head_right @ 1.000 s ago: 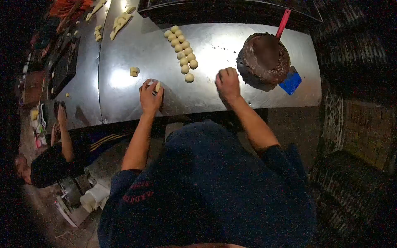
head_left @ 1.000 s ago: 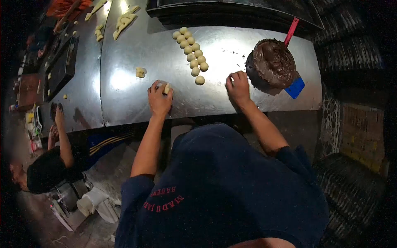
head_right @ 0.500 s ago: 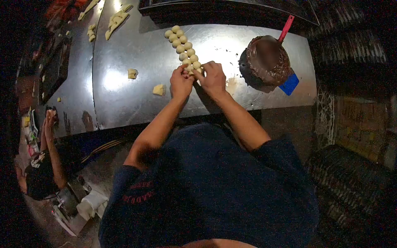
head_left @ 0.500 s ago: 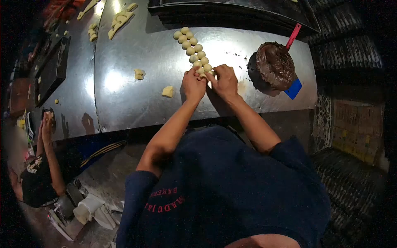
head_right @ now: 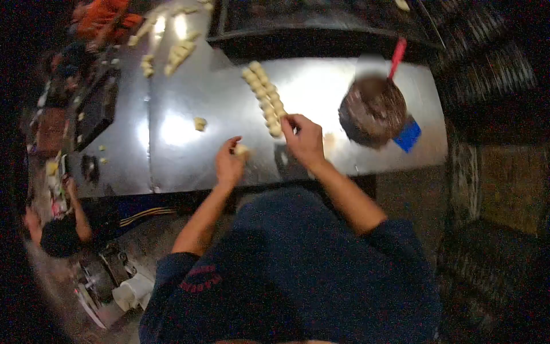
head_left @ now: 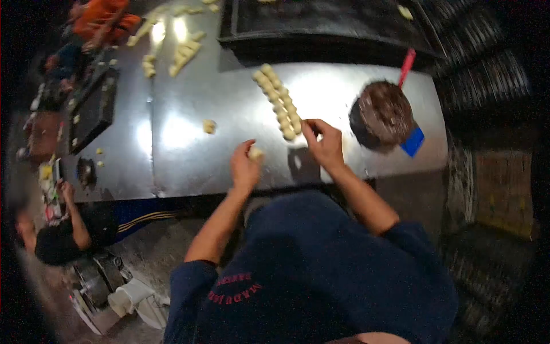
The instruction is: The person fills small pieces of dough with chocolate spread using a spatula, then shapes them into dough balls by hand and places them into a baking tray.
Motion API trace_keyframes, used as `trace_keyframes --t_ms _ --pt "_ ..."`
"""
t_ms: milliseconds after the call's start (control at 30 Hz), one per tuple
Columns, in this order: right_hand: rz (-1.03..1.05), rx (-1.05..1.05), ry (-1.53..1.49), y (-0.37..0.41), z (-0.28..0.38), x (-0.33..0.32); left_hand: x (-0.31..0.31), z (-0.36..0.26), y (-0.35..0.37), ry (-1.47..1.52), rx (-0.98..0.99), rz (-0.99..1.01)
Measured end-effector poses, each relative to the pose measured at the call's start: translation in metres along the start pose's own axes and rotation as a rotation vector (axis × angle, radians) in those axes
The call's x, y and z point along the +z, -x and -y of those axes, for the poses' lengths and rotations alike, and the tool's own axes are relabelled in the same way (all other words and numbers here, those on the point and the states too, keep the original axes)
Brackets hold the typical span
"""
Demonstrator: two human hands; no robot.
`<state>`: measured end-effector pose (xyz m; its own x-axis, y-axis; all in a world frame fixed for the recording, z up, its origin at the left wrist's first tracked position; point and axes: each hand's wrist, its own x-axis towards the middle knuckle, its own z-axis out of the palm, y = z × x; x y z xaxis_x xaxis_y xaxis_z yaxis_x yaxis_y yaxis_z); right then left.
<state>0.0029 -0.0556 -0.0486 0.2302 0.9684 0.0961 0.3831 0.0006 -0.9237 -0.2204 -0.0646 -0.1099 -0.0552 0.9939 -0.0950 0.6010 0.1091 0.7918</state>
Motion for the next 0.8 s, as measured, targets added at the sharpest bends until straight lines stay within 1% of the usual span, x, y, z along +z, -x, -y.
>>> trace_keyframes --t_ms 67,100,133,200,233,267,300,333,367,400,433,467,500,533,567,600,633,667,700,733,767,800 --pt "0.002 -0.088 -0.211 0.001 0.04 0.004 -0.001 -0.089 0.003 0.305 -0.035 -0.059" --pt "-0.066 -0.166 -0.311 0.0 0.051 0.004 -0.003 -0.123 0.006 0.504 -0.01 -0.047" --pt "-0.168 -0.236 -0.384 -0.006 0.061 -0.002 0.003 -0.156 0.011 0.714 0.023 0.024" --pt "-0.454 -0.577 -0.339 -0.031 0.071 -0.034 0.008 -0.194 0.012 0.753 0.103 0.137" --pt "-0.554 -0.579 -0.277 -0.037 0.085 -0.056 0.01 -0.208 0.008 0.847 0.096 0.203" --pt "-0.646 -0.601 -0.046 -0.049 0.079 -0.073 0.014 -0.223 0.006 0.925 0.05 0.272" --pt "-0.567 -0.743 -0.09 -0.046 0.088 -0.096 0.019 -0.243 0.007 0.922 0.098 0.219" --pt "-0.493 -0.752 0.024 -0.04 0.082 -0.098 0.021 -0.262 0.009 0.886 0.13 0.143" --pt "-0.535 -0.805 -0.013 -0.034 0.068 -0.082 0.028 -0.284 0.019 0.992 -0.035 0.12" --pt "-0.503 -0.79 -0.341 -0.023 0.075 -0.08 0.032 -0.296 0.023 1.095 -0.173 0.036" --pt "-0.493 -0.756 -0.256 -0.01 0.069 -0.088 0.039 -0.264 0.007 1.175 -0.2 0.255" --pt "-0.472 -0.728 -0.168 0.004 0.067 -0.09 0.052 -0.261 0.012 0.916 -0.131 0.033" --pt "-0.592 -0.719 -0.337 0.008 0.048 -0.073 0.064 -0.239 0.006 0.873 -0.175 0.222" --pt "-0.328 -0.351 -0.359 0.03 0.034 -0.08 0.096 -0.16 -0.019 0.758 -0.094 0.441" --pt "-0.183 0.305 -0.357 0.039 0.018 -0.08 0.103 -0.179 -0.009 0.874 -0.414 0.532" --pt "-0.149 0.439 -0.612 0.037 -0.011 -0.086 0.114 -0.174 -0.014 0.874 -0.765 0.733" --pt "-0.061 0.477 -0.84 0.043 -0.028 -0.106 0.131 -0.161 -0.016 0.858 -0.859 0.738" --pt "-0.007 0.466 -0.873 0.049 -0.045 -0.125 0.148 -0.15 -0.022 0.935 -0.869 0.741" --pt "-0.018 0.157 -0.322 0.048 -0.053 -0.144 0.153 -0.151 -0.026 0.942 -0.808 0.805" --pt "-0.214 0.0 0.031 0.043 -0.068 -0.147 0.16 -0.153 -0.028 0.946 -0.747 0.87" --pt "-0.275 -0.215 0.452 0.036 -0.069 -0.159 0.174 -0.148 -0.031 1.004 -0.802 0.859" --pt "-0.356 -0.305 0.653 0.028 -0.067 -0.162 0.189 -0.145 -0.035 1.065 -0.85 0.849"
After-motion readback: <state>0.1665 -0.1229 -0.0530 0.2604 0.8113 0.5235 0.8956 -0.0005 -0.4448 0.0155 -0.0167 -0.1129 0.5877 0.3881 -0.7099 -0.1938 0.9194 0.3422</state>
